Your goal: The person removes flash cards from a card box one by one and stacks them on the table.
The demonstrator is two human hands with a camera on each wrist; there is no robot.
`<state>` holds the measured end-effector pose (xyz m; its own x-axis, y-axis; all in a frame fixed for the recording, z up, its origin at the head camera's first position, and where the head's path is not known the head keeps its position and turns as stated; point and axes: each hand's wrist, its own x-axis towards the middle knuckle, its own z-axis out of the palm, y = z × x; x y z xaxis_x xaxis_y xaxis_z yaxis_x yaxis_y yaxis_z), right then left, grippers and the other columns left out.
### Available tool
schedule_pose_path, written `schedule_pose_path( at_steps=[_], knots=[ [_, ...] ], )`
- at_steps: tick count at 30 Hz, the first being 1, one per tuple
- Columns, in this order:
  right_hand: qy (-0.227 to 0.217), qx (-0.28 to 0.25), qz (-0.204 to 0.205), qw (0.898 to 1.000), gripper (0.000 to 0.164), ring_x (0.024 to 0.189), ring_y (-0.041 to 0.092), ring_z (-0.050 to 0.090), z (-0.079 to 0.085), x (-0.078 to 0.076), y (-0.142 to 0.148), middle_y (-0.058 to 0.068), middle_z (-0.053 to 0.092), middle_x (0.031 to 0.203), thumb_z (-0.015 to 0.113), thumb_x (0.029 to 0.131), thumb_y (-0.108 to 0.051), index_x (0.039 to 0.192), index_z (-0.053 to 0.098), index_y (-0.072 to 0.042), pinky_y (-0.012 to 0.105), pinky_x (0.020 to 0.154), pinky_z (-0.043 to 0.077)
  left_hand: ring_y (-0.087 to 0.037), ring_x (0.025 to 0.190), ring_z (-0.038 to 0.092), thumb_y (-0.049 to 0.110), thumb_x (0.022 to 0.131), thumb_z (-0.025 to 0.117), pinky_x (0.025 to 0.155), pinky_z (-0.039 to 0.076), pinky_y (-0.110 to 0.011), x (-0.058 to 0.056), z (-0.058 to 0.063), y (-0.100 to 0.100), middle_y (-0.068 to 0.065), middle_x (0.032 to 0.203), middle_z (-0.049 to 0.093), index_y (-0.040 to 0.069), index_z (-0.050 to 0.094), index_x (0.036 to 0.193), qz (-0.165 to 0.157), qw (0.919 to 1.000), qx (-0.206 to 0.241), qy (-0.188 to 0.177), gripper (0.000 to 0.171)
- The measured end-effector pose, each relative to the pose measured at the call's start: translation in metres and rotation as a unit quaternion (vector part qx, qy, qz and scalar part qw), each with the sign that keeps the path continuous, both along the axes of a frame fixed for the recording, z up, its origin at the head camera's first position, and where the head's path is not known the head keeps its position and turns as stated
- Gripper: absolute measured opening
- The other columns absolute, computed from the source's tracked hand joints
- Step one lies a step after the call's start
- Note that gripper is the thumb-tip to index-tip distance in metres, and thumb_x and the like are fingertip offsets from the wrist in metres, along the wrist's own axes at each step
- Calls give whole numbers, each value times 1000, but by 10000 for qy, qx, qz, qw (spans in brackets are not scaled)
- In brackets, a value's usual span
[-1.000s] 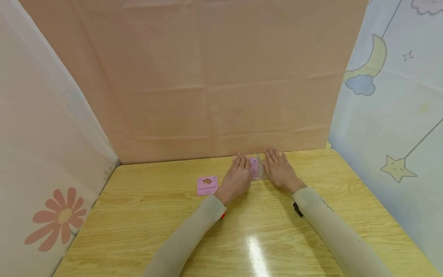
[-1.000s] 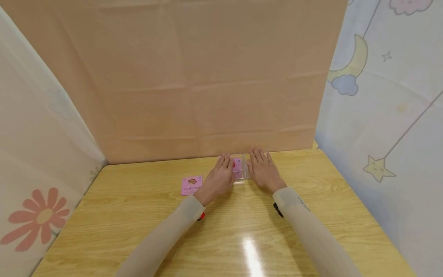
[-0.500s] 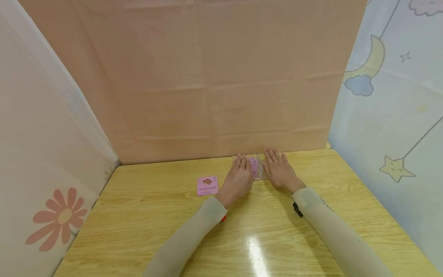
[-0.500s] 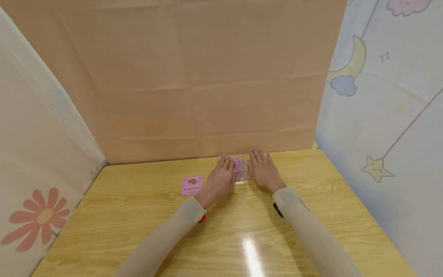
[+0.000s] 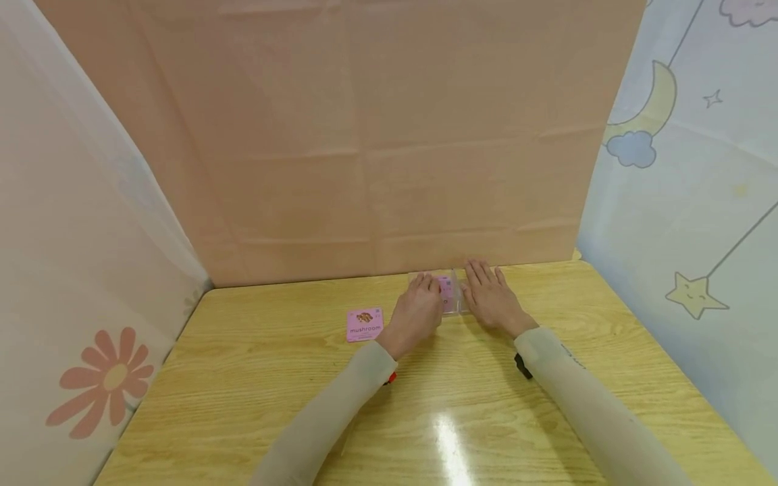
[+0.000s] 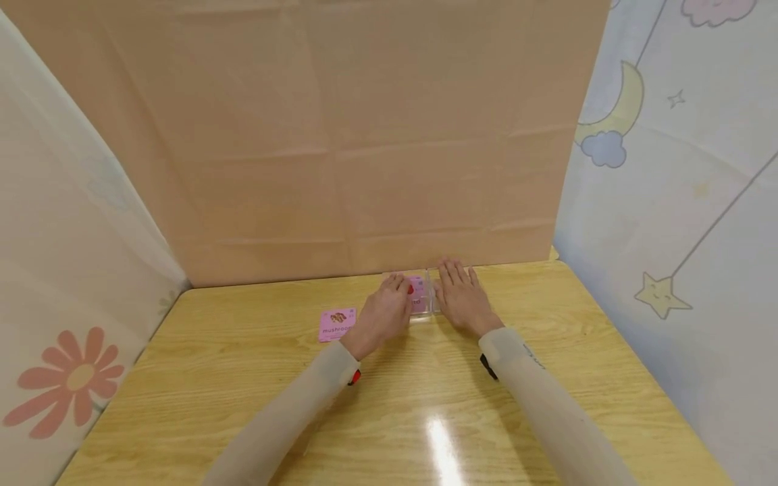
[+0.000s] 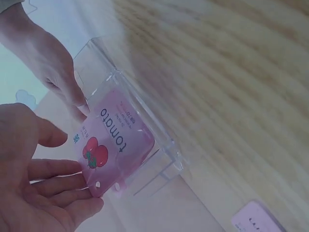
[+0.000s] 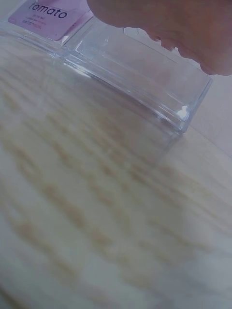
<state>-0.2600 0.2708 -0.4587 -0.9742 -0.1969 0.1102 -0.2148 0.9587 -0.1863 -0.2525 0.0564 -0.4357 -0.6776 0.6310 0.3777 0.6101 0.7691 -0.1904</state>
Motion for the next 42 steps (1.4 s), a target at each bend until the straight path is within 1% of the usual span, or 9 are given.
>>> schedule_pose_path(
  at_steps=[4,8,15,18,22,28,31,37,42],
  knots=[
    [4,-36,16,10000,65,163,46,10,0,0,0,24,10,176,26,115,-34,167,12,3,68,132,6,-25,118,72,18,103,61,95,64,-30,-3,0,-2,-14,125,74,-2,71,124,-87,9989,431,-135,31],
    [-26,-21,24,10000,65,164,46,9,0,0,0,24,9,176,26,116,-35,167,11,3,68,132,4,-21,102,70,15,101,67,76,66,-24,-6,-1,-5,-13,114,72,-2,74,117,-81,9960,831,-325,25],
    [-54,-30,38,10000,65,163,47,9,0,1,-2,24,9,176,28,116,-33,167,11,3,69,132,4,-18,103,70,10,103,63,85,64,-22,-15,3,-13,-10,115,72,3,77,118,68,9908,1122,-748,22],
    [-62,-41,42,10000,65,163,47,8,-1,1,-3,24,8,176,27,116,-33,167,11,3,68,132,3,-19,104,72,10,103,63,85,65,-25,-19,6,-17,-9,116,73,6,78,120,70,9838,1426,-1080,23],
    [-59,-26,32,10000,65,163,47,9,0,1,-3,24,9,176,27,116,-34,167,12,3,68,132,3,-21,106,73,6,102,63,86,65,-26,-25,7,-23,-9,118,73,5,78,121,-122,9674,1992,-1557,24],
    [-7,25,40,10000,65,163,47,10,2,3,-4,25,11,176,26,116,-34,166,13,4,68,132,6,-22,105,73,2,101,64,87,64,-26,-33,6,-30,-13,120,75,0,76,122,-315,9414,2540,-2195,24],
    [14,26,24,10000,64,163,47,11,2,3,-4,25,12,175,26,116,-34,166,14,4,68,132,6,-22,103,74,1,99,68,86,64,-27,-36,6,-33,-14,118,77,0,77,120,-284,9270,2850,-2423,22],
    [33,23,4,10000,64,163,48,11,2,4,-5,25,12,175,28,116,-33,166,14,4,68,132,7,-20,93,74,3,97,73,80,64,-27,-41,0,-40,-13,106,80,2,79,113,-192,8921,3531,-2813,18],
    [50,0,6,10000,64,163,48,12,1,3,-5,25,12,175,28,116,-34,166,14,4,68,132,7,-17,86,72,7,97,75,74,62,-26,-43,-5,-43,-10,99,80,5,81,108,-224,8736,3888,-2918,13]
  ],
)
